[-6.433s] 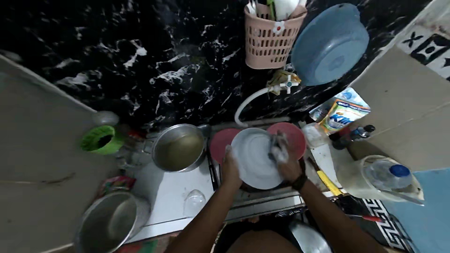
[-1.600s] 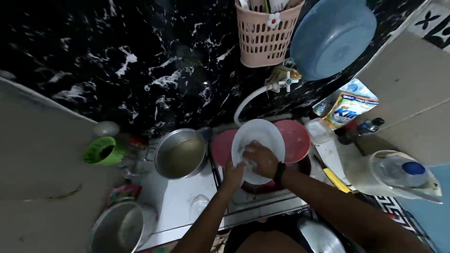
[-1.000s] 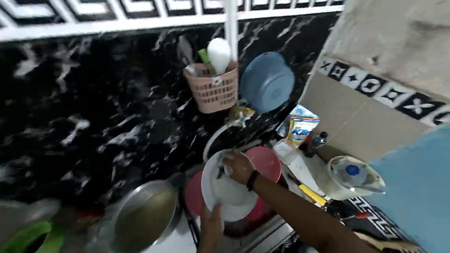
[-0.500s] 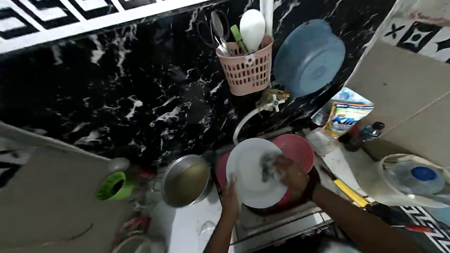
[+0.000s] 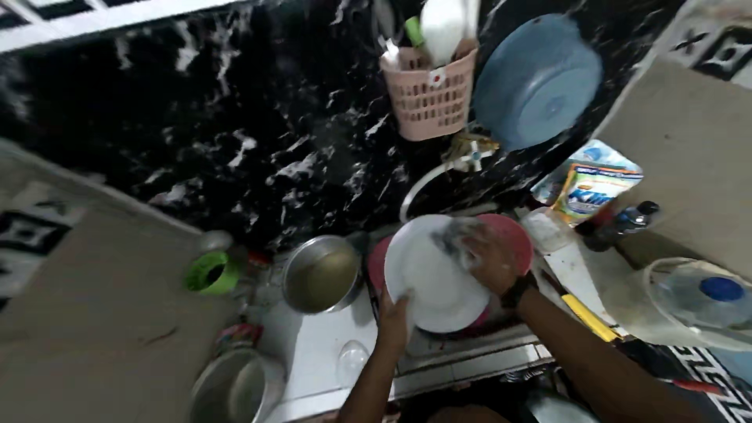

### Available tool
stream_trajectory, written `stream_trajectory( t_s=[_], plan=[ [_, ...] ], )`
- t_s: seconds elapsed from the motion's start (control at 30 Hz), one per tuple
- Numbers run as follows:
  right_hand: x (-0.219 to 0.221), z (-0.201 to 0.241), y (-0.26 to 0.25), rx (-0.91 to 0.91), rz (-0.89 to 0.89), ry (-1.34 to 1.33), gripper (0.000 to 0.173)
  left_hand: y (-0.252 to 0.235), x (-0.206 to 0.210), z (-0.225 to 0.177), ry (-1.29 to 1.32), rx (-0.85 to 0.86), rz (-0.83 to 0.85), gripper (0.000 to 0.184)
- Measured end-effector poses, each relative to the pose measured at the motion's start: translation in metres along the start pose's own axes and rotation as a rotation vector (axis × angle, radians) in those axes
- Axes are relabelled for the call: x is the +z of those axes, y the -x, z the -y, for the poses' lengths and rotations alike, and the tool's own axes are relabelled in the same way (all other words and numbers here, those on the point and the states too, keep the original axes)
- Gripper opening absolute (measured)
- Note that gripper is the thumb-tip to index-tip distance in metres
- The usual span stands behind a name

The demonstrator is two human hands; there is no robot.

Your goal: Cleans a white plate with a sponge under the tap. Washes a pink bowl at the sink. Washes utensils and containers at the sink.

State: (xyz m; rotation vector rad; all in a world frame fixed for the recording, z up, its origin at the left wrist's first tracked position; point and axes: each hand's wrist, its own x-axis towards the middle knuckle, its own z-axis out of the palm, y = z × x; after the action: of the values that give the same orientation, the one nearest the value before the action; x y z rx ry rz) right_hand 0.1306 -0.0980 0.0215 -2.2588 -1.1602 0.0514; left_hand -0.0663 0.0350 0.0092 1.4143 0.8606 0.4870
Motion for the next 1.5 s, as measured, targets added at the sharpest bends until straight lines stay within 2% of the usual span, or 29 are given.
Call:
stream_trajectory(
  t_s=[0.07, 0.13, 0.23, 0.3, 0.4, 0.43, 0.53, 0.67, 0.8, 0.93, 1.1, 1.2, 1.3, 1.43, 1.5],
  plan=[
    [0.014, 0.008, 0.04, 0.017, 0.155, -0.003, 0.043, 0.002, 0.003, -0.002, 0.007, -0.172, -0.023, 0.058],
    [0.026, 0.024, 0.082, 0.001, 0.228, -0.028, 0.046, 0.008, 0.013, 0.001, 0.002, -0.331, 0.037, 0.05],
    [0.032, 0.012, 0.118, -0.018, 0.214, -0.178, 0.036, 0.021, 0.019, 0.028, 0.043, -0.452, 0.123, 0.048],
    [0.023, -0.004, 0.129, 0.027, 0.136, -0.318, 0.031, 0.032, 0.013, 0.044, 0.059, -0.504, 0.079, 0.053],
    [0.001, -0.034, 0.129, 0.134, 0.048, -0.499, 0.028, 0.031, -0.009, 0.063, 0.054, -0.441, -0.063, 0.051],
    [-0.004, -0.046, 0.129, 0.195, 0.04, -0.515, 0.028, 0.027, -0.016, 0.069, 0.029, -0.402, -0.135, 0.047],
    [-0.012, -0.067, 0.121, 0.396, 0.064, -0.495, 0.033, 0.001, -0.031, 0.081, -0.071, -0.319, -0.236, 0.054],
    [-0.009, -0.075, 0.115, 0.715, 0.06, -0.594, 0.032, -0.038, -0.016, 0.099, -0.055, -0.263, -0.313, 0.058],
    [0.013, -0.097, 0.115, 0.844, 0.127, -0.626, 0.032, -0.065, -0.002, 0.106, -0.012, -0.148, -0.369, 0.059],
    [0.01, -0.116, 0.11, 0.866, 0.127, -0.509, 0.03, -0.076, 0.013, 0.103, 0.132, -0.204, -0.34, 0.062],
    [-0.006, -0.156, 0.082, 0.952, 0.054, -0.36, 0.049, -0.031, 0.029, 0.091, 0.184, -0.415, -0.195, 0.057],
    [-0.005, -0.18, 0.052, 0.972, 0.09, -0.338, 0.044, -0.016, 0.047, 0.096, 0.133, -0.499, -0.081, 0.05],
    [-0.005, -0.185, 0.033, 0.909, 0.109, -0.288, 0.035, -0.017, 0.062, 0.095, 0.09, -0.499, 0.019, 0.044],
    [-0.016, -0.188, 0.025, 0.858, 0.166, -0.222, 0.053, -0.019, 0.074, 0.08, 0.031, -0.454, 0.108, 0.039],
    [-0.017, -0.19, 0.02, 0.837, 0.186, -0.245, 0.046, -0.02, 0.078, 0.075, 0.034, -0.444, 0.13, 0.039]
  ],
)
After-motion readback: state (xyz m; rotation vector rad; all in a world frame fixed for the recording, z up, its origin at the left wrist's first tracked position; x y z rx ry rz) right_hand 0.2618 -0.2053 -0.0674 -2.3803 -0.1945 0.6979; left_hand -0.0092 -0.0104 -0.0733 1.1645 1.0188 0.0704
